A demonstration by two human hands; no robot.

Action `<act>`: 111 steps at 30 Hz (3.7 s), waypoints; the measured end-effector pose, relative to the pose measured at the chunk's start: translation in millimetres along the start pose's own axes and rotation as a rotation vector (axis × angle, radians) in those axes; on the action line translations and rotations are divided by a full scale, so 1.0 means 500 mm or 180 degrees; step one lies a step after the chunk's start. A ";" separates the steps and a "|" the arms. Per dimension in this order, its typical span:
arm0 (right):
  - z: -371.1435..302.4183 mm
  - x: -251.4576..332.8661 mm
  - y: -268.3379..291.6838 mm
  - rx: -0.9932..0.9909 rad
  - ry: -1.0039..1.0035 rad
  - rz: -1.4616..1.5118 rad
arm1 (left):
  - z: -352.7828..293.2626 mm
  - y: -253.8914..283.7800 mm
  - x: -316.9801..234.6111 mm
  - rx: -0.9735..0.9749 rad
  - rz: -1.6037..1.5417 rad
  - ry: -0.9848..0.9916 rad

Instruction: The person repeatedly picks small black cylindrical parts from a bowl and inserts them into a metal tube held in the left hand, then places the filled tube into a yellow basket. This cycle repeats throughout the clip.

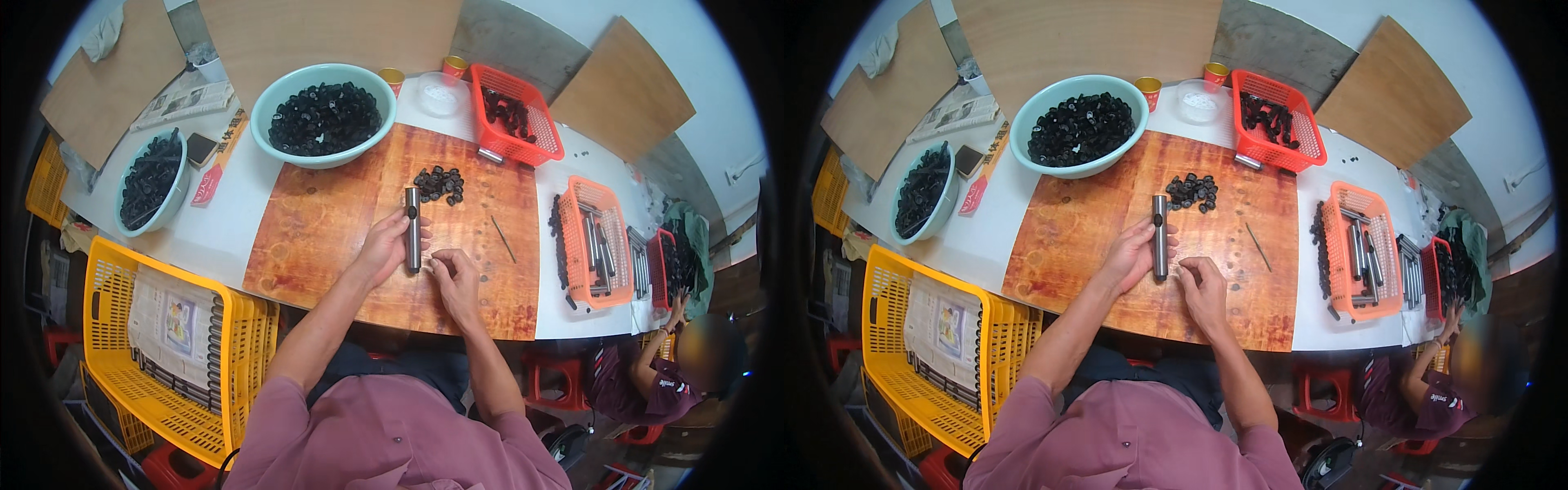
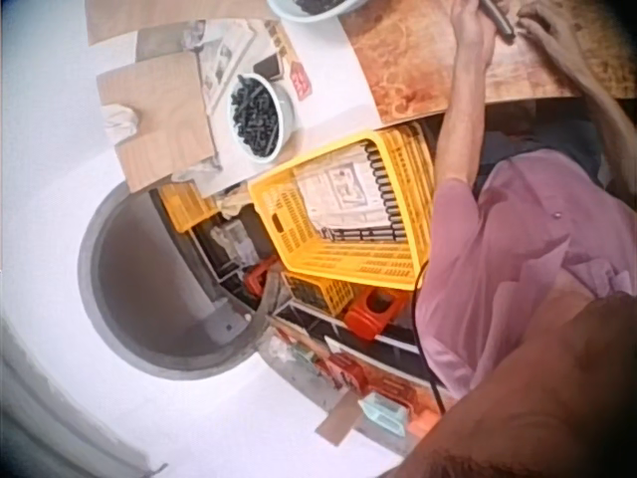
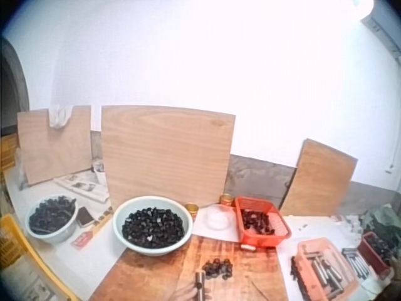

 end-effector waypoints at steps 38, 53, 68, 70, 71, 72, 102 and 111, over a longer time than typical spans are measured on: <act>0.153 -0.035 0.233 -0.0295 -0.0207 -0.3309 | -0.009 -0.002 0.003 0.0005 0.0256 0.0146; 0.106 0.082 0.046 -0.0265 -0.0179 0.1550 | -0.009 -0.008 0.004 0.0173 0.0241 0.0327; 0.098 0.092 -0.002 -0.0448 0.0280 0.0677 | -0.008 -0.004 0.009 0.0309 0.0328 0.0320; 0.098 0.090 -0.004 -0.0454 0.0333 0.0651 | -0.008 -0.005 0.008 0.0331 0.0344 0.0309; 0.098 0.086 -0.005 -0.0452 0.0363 0.0599 | -0.009 -0.006 0.007 0.0342 0.0353 0.0308; 0.099 0.081 -0.004 -0.0449 0.0394 0.0547 | -0.009 -0.008 0.007 0.0352 0.0362 0.0308; 0.103 0.051 0.064 -0.0094 -0.0643 0.0604 | -0.013 -0.005 0.002 0.0109 0.0238 0.0274; 0.087 0.086 0.060 -0.0150 -0.0395 0.2376 | -0.012 -0.005 0.000 0.0108 0.0167 0.0305</act>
Point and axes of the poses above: each hand's wrist, its own z-axis towards the middle knuckle, its own y-axis out of the back of the hand, x = y × z, the point moved 4 cm from there along z, towards the middle knuckle, and after that the axes turned 3 degrees about -x, right-handed, at the moved point
